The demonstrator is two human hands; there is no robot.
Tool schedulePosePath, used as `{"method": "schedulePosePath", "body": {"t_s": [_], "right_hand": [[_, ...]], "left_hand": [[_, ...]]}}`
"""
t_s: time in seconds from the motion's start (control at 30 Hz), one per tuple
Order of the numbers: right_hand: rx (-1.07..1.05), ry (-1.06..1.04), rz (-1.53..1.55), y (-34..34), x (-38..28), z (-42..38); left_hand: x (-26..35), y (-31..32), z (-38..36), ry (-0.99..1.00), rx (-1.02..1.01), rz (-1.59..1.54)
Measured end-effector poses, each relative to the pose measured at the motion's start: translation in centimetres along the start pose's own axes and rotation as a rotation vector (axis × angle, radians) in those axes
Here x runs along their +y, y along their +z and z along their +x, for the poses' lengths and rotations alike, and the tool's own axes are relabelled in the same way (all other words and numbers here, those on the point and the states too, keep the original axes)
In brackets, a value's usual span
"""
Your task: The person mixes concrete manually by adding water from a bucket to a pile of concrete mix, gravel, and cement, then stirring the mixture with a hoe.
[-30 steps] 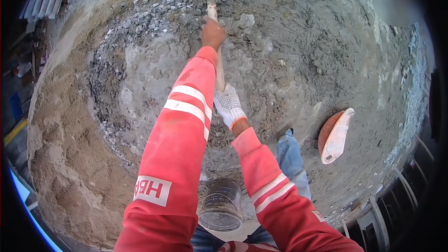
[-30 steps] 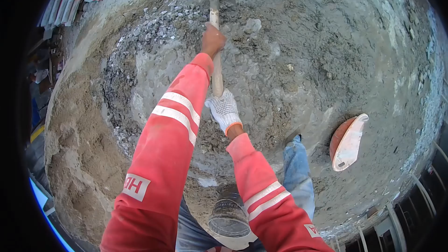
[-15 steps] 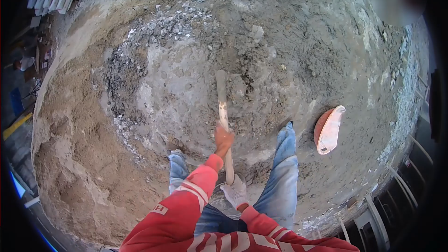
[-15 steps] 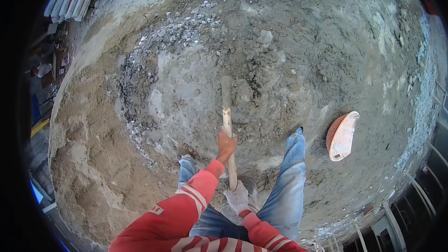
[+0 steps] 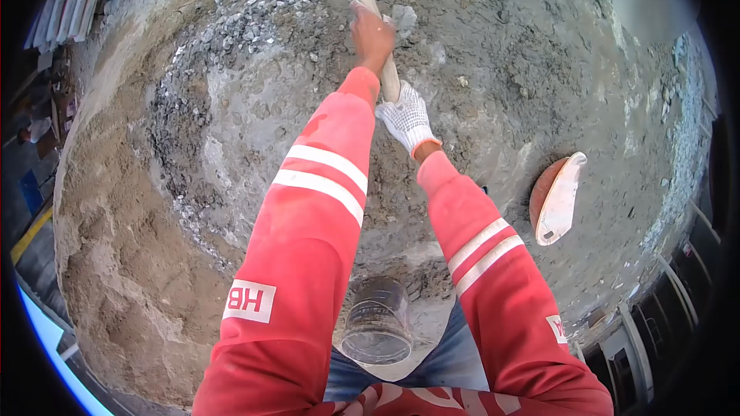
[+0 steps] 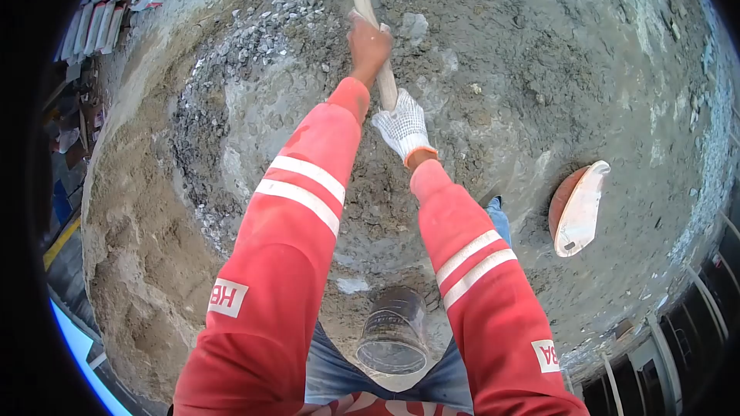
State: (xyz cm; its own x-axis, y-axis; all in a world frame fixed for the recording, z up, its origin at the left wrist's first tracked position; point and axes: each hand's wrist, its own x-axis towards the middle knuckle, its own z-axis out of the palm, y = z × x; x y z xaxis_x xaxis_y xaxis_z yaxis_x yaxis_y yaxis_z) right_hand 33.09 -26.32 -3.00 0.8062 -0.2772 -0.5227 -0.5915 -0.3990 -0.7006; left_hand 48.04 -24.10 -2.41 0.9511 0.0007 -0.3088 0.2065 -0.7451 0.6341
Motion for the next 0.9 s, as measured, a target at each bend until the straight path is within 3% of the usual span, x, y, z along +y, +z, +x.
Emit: {"method": "schedulePosePath", "body": {"t_s": [0.03,0.1,0.17,0.2,0.23,0.27,0.3,0.4,0.43,0.5,0.57,0.6,0.63,0.67,0.73,0.83,0.9], "right_hand": [[-0.047,0.081,0.135,0.2,1.3,3.4],[-0.015,0.035,0.215,-0.1,1.8,3.9],[-0.153,0.241,0.463,-1.1,0.5,0.1],[-0.186,0.320,0.381,-2.3,-1.3,-2.3],[-0.055,0.234,0.470,-0.2,0.7,-4.0],[-0.004,0.170,0.278,0.7,1.9,-6.0],[-0.097,0.358,0.264,1.2,2.7,-8.7],[-0.101,0.429,0.018,0.4,0.6,-17.6],[-0.128,0.452,-0.033,0.4,-0.5,-20.1],[-0.149,0.446,-0.071,2.0,-1.2,-25.8],[-0.267,0.534,-0.149,3.4,-1.9,-32.7],[-0.237,0.561,-0.102,3.0,-3.6,-36.2],[-0.319,0.643,-0.081,2.3,-4.9,-39.3],[-0.320,0.608,-0.109,2.5,-4.9,-42.8],[-0.336,0.560,-0.150,3.5,-4.9,-47.9],[-0.367,0.572,-0.203,6.3,-4.6,-49.2],[-0.227,0.318,-0.116,9.4,-4.4,-44.2]], "left_hand": [[0.2,1.7,1.0,-0.004,-0.030,0.043],[-0.9,4.9,2.1,-0.018,-0.061,0.110],[-1.3,6.5,1.6,-0.027,-0.093,0.169],[-1.2,6.5,0.6,-0.041,-0.157,0.201],[-0.9,6.1,-0.4,-0.055,-0.213,0.226],[-1.3,6.0,-1.1,-0.121,-0.235,0.185],[-2.6,6.1,-2.3,-0.190,-0.265,0.145],[-8.1,4.7,-6.7,-0.389,-0.236,0.023],[-11.8,4.9,-8.7,-0.364,-0.212,-0.010],[-14.9,1.2,-13.8,-0.620,-0.426,-0.276],[-15.7,-3.0,-21.2,-0.586,-0.305,-0.139],[-19.5,-2.2,-25.5,-0.636,-0.250,-0.160],[-19.9,-4.1,-29.1,-0.646,-0.311,-0.087],[-17.2,-8.3,-31.7,-0.688,-0.349,-0.105],[-17.2,-11.1,-36.4,-0.691,-0.311,-0.041],[-15.0,-16.8,-34.0,-0.626,-0.219,-0.112],[-13.6,-19.9,-27.9,-0.514,-0.081,-0.181]]}}
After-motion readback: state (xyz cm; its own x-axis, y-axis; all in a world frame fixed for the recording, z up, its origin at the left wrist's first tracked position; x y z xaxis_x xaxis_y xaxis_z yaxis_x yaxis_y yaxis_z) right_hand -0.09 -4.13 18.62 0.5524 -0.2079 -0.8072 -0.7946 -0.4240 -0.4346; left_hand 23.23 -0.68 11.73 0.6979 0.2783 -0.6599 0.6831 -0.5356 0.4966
